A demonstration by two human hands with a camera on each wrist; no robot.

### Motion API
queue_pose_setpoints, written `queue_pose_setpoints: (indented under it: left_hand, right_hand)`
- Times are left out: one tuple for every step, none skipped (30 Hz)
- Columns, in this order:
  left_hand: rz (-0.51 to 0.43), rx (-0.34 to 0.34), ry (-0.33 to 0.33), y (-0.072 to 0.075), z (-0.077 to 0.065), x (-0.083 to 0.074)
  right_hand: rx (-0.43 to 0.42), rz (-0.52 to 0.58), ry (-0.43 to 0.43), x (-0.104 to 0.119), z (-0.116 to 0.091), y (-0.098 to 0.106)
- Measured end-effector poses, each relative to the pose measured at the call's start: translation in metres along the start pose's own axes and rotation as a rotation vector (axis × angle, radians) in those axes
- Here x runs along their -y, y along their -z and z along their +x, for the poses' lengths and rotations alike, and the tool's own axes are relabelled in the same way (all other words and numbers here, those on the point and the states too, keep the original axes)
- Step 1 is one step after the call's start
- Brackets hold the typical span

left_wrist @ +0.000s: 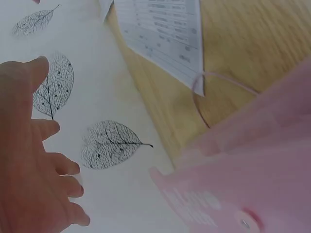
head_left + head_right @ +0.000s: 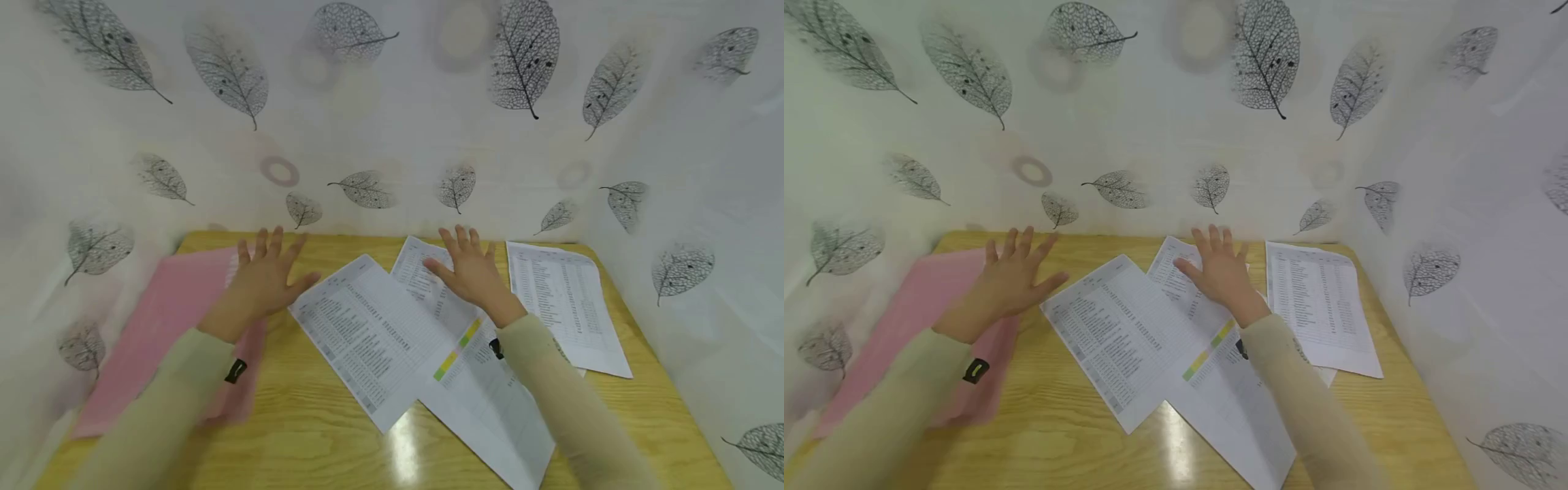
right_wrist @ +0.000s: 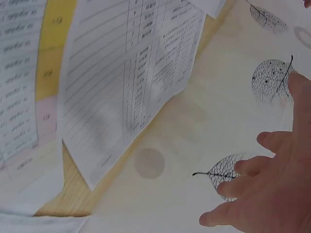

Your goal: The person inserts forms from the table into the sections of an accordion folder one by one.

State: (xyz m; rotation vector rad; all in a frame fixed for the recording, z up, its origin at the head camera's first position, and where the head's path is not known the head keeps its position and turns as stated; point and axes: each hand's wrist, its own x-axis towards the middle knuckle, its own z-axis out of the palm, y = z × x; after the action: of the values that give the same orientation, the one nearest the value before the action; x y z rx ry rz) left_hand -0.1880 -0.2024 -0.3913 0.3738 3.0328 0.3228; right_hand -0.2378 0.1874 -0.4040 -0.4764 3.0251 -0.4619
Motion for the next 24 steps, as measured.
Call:
queue_pose_setpoints:
  left_hand:
    - [-0.001,0.001,0.002,-0.001,-0.002,0.004]
    - [-0.004,0.009,0.006,-0.001,-0.004,0.008]
    - [-0.002,0.019,0.01,-0.001,-0.007,0.012]
    - [-0.004,0.028,0.018,0.0,-0.01,0.015]
    - [-0.011,0.036,0.022,0.0,-0.013,0.019]
    - [-0.02,0.046,0.026,0.0,-0.016,0.022]
    - [-0.024,0.055,0.031,0.0,-0.019,0.025]
    - [-0.031,0.06,0.035,0.0,-0.022,0.029]
    - [-0.035,0.063,0.039,0.0,-0.025,0.032]
    - [-0.04,0.064,0.043,0.0,-0.029,0.035]
    - [-0.044,0.063,0.046,0.0,-0.032,0.038]
    - [-0.045,0.062,0.047,0.0,-0.035,0.041]
    - [-0.042,0.06,0.048,0.001,-0.038,0.043]
    - [-0.039,0.057,0.048,0.001,-0.041,0.046]
    - [-0.037,0.057,0.048,0.001,-0.043,0.048]
    - [-0.03,0.057,0.048,0.001,-0.046,0.051]
    - [-0.022,0.055,0.046,0.001,-0.048,0.053]
    - [-0.015,0.056,0.045,0.001,-0.05,0.055]
    - [-0.009,0.052,0.044,0.0,-0.053,0.058]
    - [-0.005,0.047,0.044,0.0,-0.055,0.06]
    - [-0.002,0.043,0.043,-0.001,-0.057,0.061]
    - [0.0,0.041,0.044,-0.001,-0.06,0.063]
    - [-0.003,0.038,0.046,-0.002,-0.062,0.065]
    - [-0.006,0.04,0.047,-0.002,-0.063,0.066]
  right_hand:
    - [0.004,0.007,0.013,0.005,0.002,-0.003]
    - [0.01,0.013,0.025,0.011,0.004,-0.007]
    - [0.015,0.015,0.038,0.017,0.006,-0.011]
    - [0.022,0.01,0.052,0.023,0.008,-0.015]
    - [0.029,0.005,0.069,0.029,0.01,-0.019]
    - [0.032,0.003,0.085,0.036,0.011,-0.023]
    - [0.036,0.004,0.101,0.042,0.012,-0.027]
    - [0.038,0.001,0.119,0.048,0.014,-0.031]
    - [0.04,0.002,0.138,0.055,0.015,-0.035]
    - [0.046,0.005,0.155,0.061,0.015,-0.039]
    - [0.05,0.013,0.173,0.068,0.016,-0.042]
    - [0.054,0.015,0.189,0.074,0.017,-0.045]
    - [0.063,0.019,0.204,0.08,0.017,-0.048]
    - [0.071,0.018,0.217,0.085,0.017,-0.05]
    - [0.083,0.016,0.227,0.091,0.017,-0.053]
    - [0.092,0.016,0.238,0.096,0.017,-0.056]
    - [0.103,0.012,0.247,0.102,0.017,-0.058]
    - [0.114,0.006,0.256,0.107,0.017,-0.061]
    - [0.124,0.003,0.266,0.113,0.018,-0.063]
    - [0.132,-0.004,0.278,0.119,0.018,-0.066]
    - [0.142,-0.004,0.289,0.124,0.018,-0.068]
    - [0.15,-0.003,0.303,0.13,0.018,-0.07]
    - [0.16,-0.008,0.313,0.136,0.018,-0.073]
    - [0.168,-0.014,0.321,0.142,0.019,-0.076]
